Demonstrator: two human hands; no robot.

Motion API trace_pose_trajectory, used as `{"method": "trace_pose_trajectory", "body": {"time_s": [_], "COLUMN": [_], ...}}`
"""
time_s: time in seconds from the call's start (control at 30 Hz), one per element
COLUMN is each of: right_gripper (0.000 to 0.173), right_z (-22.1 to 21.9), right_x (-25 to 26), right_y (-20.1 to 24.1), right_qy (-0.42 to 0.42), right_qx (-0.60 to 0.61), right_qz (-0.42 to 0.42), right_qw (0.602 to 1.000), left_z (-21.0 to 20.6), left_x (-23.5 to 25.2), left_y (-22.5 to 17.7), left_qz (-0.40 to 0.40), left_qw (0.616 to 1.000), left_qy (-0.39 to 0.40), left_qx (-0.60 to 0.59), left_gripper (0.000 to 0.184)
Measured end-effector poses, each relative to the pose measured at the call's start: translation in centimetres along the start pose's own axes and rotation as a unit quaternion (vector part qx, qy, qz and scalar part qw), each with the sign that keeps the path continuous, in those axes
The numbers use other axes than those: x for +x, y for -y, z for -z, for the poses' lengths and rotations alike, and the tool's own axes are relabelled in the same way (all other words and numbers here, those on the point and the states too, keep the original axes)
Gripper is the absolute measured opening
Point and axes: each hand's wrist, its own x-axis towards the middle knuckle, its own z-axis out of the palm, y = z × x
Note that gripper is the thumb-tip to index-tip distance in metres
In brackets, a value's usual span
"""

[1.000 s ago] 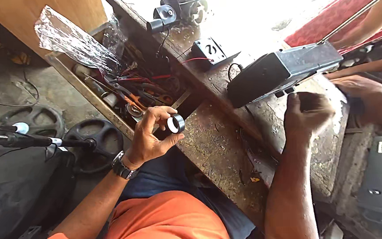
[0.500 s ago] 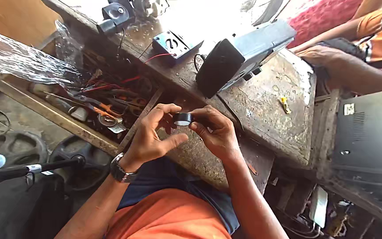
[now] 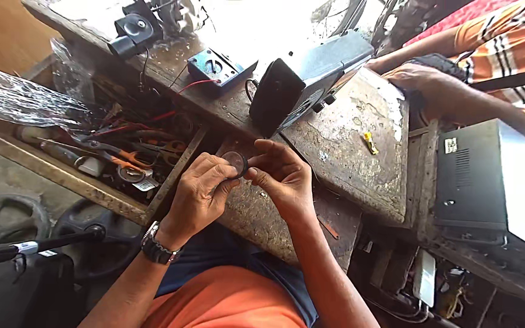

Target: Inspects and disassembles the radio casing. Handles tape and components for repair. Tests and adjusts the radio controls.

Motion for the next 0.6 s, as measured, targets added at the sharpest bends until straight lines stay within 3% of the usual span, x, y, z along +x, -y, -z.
{"method": "trace_pose_trajectory", "body": {"time_s": [0.33,0.6], "right_gripper": [0.066,0.069], "right_z": [-1.4,-1.8], "right_x": [-0.7,-1.0], "right_y": [-0.7,-1.2], "right_qy": [-0.076,-0.083], "right_qx": [-0.152,-0.271], "right_qz": [0.112,0.169], "right_qw": [0.979,0.944], "left_z": [0.2,0.5], "left_x": [0.0,0.1], "left_y": [-0.7,-1.0], "left_qz": [-0.033,-0.044], "left_qw": [0.995,0.989], "left_qy": [0.019,0.063], "left_qx": [0.087,0.124], "left_gripper": [0.012,0.015]}}
